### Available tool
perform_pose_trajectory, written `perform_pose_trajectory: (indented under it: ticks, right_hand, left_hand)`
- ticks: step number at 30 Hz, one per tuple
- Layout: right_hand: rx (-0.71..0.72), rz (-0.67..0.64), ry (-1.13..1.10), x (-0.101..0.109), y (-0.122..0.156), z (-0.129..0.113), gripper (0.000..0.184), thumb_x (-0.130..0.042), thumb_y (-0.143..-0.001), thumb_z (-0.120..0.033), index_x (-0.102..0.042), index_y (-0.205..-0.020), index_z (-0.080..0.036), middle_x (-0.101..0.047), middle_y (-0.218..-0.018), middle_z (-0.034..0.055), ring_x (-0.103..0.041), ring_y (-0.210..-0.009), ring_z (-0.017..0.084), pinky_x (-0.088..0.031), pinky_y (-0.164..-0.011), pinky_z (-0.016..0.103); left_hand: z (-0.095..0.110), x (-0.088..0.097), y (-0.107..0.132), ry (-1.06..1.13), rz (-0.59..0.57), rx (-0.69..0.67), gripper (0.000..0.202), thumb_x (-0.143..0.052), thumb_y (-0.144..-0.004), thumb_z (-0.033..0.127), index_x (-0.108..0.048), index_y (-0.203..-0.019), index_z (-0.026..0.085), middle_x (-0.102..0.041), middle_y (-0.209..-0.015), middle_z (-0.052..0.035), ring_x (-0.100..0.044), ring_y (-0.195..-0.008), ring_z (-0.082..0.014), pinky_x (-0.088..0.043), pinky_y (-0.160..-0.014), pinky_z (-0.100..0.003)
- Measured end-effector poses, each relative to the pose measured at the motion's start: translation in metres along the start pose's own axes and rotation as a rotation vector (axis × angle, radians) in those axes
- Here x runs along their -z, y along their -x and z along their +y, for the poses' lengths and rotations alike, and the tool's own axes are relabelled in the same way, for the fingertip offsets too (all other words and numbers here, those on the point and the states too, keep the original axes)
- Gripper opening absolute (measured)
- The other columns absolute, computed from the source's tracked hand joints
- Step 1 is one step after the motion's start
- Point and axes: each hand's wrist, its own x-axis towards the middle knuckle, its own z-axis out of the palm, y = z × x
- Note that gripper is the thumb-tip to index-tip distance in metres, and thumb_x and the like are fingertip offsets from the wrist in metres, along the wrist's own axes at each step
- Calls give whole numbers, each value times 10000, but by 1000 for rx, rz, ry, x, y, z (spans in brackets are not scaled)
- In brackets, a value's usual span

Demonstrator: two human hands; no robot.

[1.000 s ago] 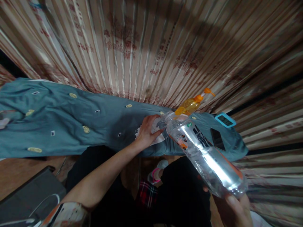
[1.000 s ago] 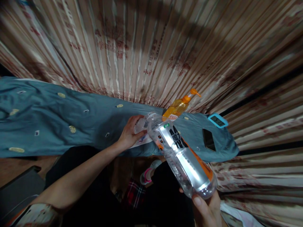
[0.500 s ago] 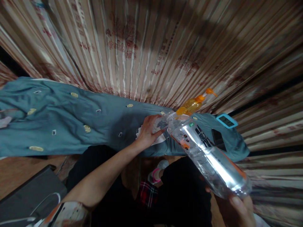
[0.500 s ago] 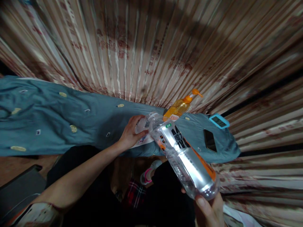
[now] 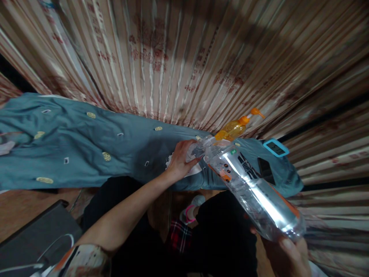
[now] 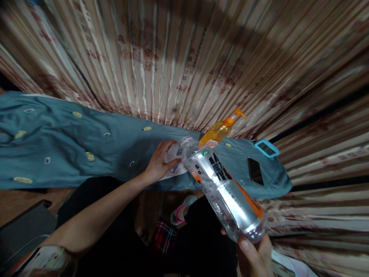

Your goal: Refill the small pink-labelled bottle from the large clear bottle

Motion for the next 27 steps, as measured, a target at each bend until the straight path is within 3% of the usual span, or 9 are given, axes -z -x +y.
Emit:
perform_pose_trajectory:
  ticks: [4, 9, 14, 18, 23, 27]
  right_hand:
    - [-8, -5, -4, 3, -1, 1, 775, -802, -718, -506, -525, -1412, -298, -721, -913, -7, -648, -755, 165, -526, -749, 271]
    - [-14, -2, 1, 1, -2, -2, 862, -829, -679, -519, -507, -1444, -285, -697, -867, -1, -637, -712, 163, -532, -703, 249]
    - [-32, 68, -20, -7, -1, -7, 885, -893, -562, -559, -590, -1361, -328, -648, -1232, 25, -667, -879, 184, -541, -677, 211]
    - [-26, 1, 2, -3, -1, -5, 807, -833, -672, -557, -546, -1390, -325, -690, -944, -9, -631, -722, 145, -514, -741, 244]
    - [10, -28, 38, 1, -2, -3, 784, -777, -734, -548, -497, -1433, -328, -641, -1269, 38, -627, -737, 137, -497, -709, 263]
    - [-5, -6, 13, -1, -2, -3, 816, -794, -709, -525, -492, -1439, -322, -678, -1165, 7, -629, -739, 142, -515, -721, 253]
  left_hand:
    - [0, -1, 0, -3, -1, 16, 504, -711, -881, 386, -535, -1322, 218, -623, -1302, -97, -562, -1202, -276, -471, -1049, -444]
    - [2, 0, -1, -16, -8, 34, 508, -724, -871, 365, -534, -1320, 224, -625, -1306, -94, -566, -1195, -274, -475, -1040, -444]
    - [3, 1, -1, -25, -11, 31, 502, -721, -872, 358, -535, -1314, 213, -630, -1300, -98, -572, -1181, -272, -483, -1028, -438]
    - [1, -1, 0, -13, 4, 17, 507, -726, -870, 361, -533, -1313, 209, -628, -1303, -104, -571, -1188, -272, -481, -1032, -436]
    - [0, 0, 0, -31, -1, 19, 517, -721, -871, 364, -531, -1330, 220, -628, -1305, -102, -572, -1193, -276, -483, -1031, -444]
    - [1, 0, -1, -24, 0, 11, 522, -722, -870, 379, -535, -1330, 217, -631, -1301, -106, -573, -1191, -280, -482, -1030, -445]
